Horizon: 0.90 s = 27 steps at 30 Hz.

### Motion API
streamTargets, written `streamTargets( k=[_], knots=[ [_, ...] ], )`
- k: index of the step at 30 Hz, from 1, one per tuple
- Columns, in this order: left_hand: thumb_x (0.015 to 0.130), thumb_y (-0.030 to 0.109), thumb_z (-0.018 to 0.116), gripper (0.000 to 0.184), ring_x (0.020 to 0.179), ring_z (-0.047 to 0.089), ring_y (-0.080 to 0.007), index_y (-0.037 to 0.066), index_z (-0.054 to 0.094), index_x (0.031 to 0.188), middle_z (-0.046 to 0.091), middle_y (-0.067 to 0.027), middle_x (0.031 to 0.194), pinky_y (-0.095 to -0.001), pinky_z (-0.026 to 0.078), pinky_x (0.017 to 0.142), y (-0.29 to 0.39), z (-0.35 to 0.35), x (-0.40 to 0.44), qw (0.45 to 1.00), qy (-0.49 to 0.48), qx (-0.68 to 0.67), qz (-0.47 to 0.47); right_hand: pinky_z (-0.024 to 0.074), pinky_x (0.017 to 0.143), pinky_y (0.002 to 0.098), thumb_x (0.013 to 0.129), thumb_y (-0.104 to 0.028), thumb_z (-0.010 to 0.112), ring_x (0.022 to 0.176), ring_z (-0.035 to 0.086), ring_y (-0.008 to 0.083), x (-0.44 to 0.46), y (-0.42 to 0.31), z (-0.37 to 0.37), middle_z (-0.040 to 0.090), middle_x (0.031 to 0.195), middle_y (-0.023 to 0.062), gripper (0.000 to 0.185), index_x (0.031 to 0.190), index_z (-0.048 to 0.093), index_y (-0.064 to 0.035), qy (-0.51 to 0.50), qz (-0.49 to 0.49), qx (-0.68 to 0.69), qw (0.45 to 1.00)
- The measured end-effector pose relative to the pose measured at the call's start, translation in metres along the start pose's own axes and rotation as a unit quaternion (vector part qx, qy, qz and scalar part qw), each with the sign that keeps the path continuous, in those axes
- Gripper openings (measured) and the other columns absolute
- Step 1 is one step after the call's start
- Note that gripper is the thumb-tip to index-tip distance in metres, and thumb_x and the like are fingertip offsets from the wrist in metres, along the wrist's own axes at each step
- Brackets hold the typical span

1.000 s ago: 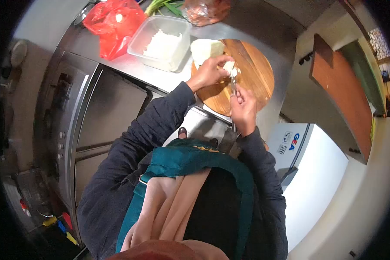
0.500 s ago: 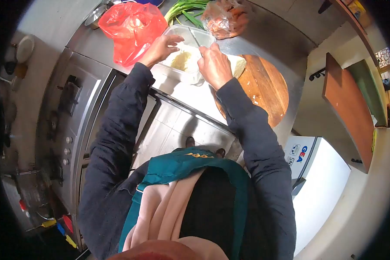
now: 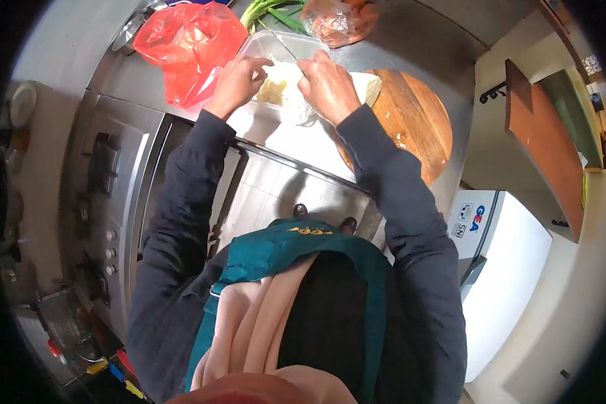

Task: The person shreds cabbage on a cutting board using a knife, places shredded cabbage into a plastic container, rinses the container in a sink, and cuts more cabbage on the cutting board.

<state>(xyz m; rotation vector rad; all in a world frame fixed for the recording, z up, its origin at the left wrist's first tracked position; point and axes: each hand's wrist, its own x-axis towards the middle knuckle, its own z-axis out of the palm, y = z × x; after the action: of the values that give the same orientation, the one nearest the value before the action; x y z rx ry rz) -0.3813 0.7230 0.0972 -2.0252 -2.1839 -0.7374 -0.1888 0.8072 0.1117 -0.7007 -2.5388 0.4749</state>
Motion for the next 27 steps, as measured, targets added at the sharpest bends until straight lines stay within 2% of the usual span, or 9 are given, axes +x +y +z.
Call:
streamTargets(
  k=[7, 9, 11, 13, 15, 19, 21, 23, 27],
  knots=[
    [0.070, -0.003, 0.061, 0.033, 0.086, 0.056, -0.0303, 0.005, 0.058, 0.102, 0.056, -0.0110, 0.094, -0.0395, 0.048, 0.071, 0.076, 0.012, -0.053, 0.982, 0.146, -0.092, 0.082, 0.0484, 0.073, 0.0458, 0.074, -0.010, 0.058, 0.082, 0.061, 0.0371, -0.008, -0.007, -0.020, 0.057, 0.092, 0.0192, 0.027, 0.099, 0.066, -0.0052, 0.016, -0.006, 0.032, 0.999],
    [0.071, 0.001, 0.057, 0.027, 0.087, 0.055, -0.0290, 0.002, 0.056, 0.097, 0.053, -0.0120, 0.092, -0.0349, 0.051, 0.070, 0.095, 0.037, -0.069, 0.986, 0.091, -0.090, 0.105, 0.0484, 0.073, 0.0450, 0.072, -0.009, 0.059, 0.082, 0.061, 0.0367, -0.010, -0.007, -0.023, 0.059, 0.089, 0.0197, 0.028, 0.098, 0.066, -0.0045, 0.077, -0.010, 0.084, 0.993],
    [0.071, 0.003, 0.057, 0.025, 0.083, 0.057, -0.0289, -0.003, 0.055, 0.096, 0.053, -0.0144, 0.089, -0.0337, 0.052, 0.068, 0.106, 0.063, -0.079, 0.994, 0.017, -0.042, 0.102, 0.0488, 0.068, 0.0374, 0.074, -0.007, 0.059, 0.073, 0.062, 0.0315, -0.007, 0.012, -0.021, 0.062, 0.076, 0.0163, 0.028, 0.100, 0.064, 0.0020, -0.088, 0.011, 0.037, 0.995],
    [0.073, 0.002, 0.055, 0.023, 0.081, 0.059, -0.0307, -0.004, 0.055, 0.096, 0.053, -0.0160, 0.089, -0.0338, 0.053, 0.066, 0.107, 0.089, -0.076, 0.997, -0.044, 0.003, 0.067, 0.0493, 0.065, 0.0374, 0.074, -0.006, 0.059, 0.067, 0.063, 0.0270, -0.011, 0.010, -0.025, 0.062, 0.068, 0.0169, 0.027, 0.098, 0.063, 0.0058, -0.039, 0.017, 0.122, 0.992],
    [0.076, 0.002, 0.054, 0.021, 0.078, 0.061, -0.0324, -0.005, 0.055, 0.095, 0.052, -0.0175, 0.088, -0.0339, 0.053, 0.063, 0.110, 0.108, -0.073, 0.993, -0.111, 0.043, 0.020, 0.0497, 0.063, 0.0371, 0.074, -0.007, 0.060, 0.065, 0.063, 0.0224, -0.015, -0.004, -0.036, 0.061, 0.067, 0.0172, 0.027, 0.096, 0.062, 0.0083, -0.068, 0.186, 0.297, 0.934],
    [0.077, 0.011, 0.056, 0.019, 0.077, 0.062, -0.0250, -0.001, 0.063, 0.090, 0.057, -0.0154, 0.086, -0.0304, 0.052, 0.059, 0.106, 0.135, -0.051, 0.977, -0.124, 0.167, 0.041, 0.0490, 0.062, 0.0383, 0.075, -0.010, 0.056, 0.066, 0.062, 0.0234, -0.021, 0.009, -0.017, 0.060, 0.068, 0.0191, 0.028, 0.095, 0.061, 0.0092, -0.029, 0.058, 0.163, 0.984],
    [0.078, 0.010, 0.056, 0.019, 0.084, 0.062, -0.0236, 0.002, 0.064, 0.094, 0.060, -0.0132, 0.095, -0.0315, 0.052, 0.066, 0.104, 0.139, -0.043, 0.983, -0.175, 0.049, -0.001, 0.0484, 0.065, 0.0384, 0.076, -0.012, 0.053, 0.070, 0.062, 0.0271, -0.026, 0.007, -0.014, 0.061, 0.076, 0.0206, 0.029, 0.095, 0.061, 0.0087, -0.004, 0.048, 0.158, 0.986],
    [0.081, 0.012, 0.055, 0.022, 0.092, 0.060, -0.0242, 0.005, 0.064, 0.100, 0.062, -0.0107, 0.101, -0.0331, 0.050, 0.074, 0.110, 0.132, -0.040, 0.968, -0.198, 0.143, 0.057, 0.0479, 0.071, 0.0384, 0.076, -0.011, 0.054, 0.075, 0.061, 0.0318, -0.030, 0.010, -0.008, 0.060, 0.083, 0.0212, 0.028, 0.096, 0.062, 0.0073, 0.006, 0.054, 0.111, 0.992],
    [0.080, 0.013, 0.055, 0.022, 0.096, 0.059, -0.0242, 0.006, 0.065, 0.099, 0.062, -0.0111, 0.100, -0.0336, 0.049, 0.078, 0.095, 0.162, -0.045, 0.997, -0.036, 0.062, 0.039, 0.0476, 0.072, 0.0381, 0.077, -0.010, 0.055, 0.079, 0.060, 0.0339, -0.039, 0.000, -0.016, 0.061, 0.087, 0.0204, 0.026, 0.097, 0.062, 0.0056, 0.029, 0.030, 0.109, 0.993]
  ],
)
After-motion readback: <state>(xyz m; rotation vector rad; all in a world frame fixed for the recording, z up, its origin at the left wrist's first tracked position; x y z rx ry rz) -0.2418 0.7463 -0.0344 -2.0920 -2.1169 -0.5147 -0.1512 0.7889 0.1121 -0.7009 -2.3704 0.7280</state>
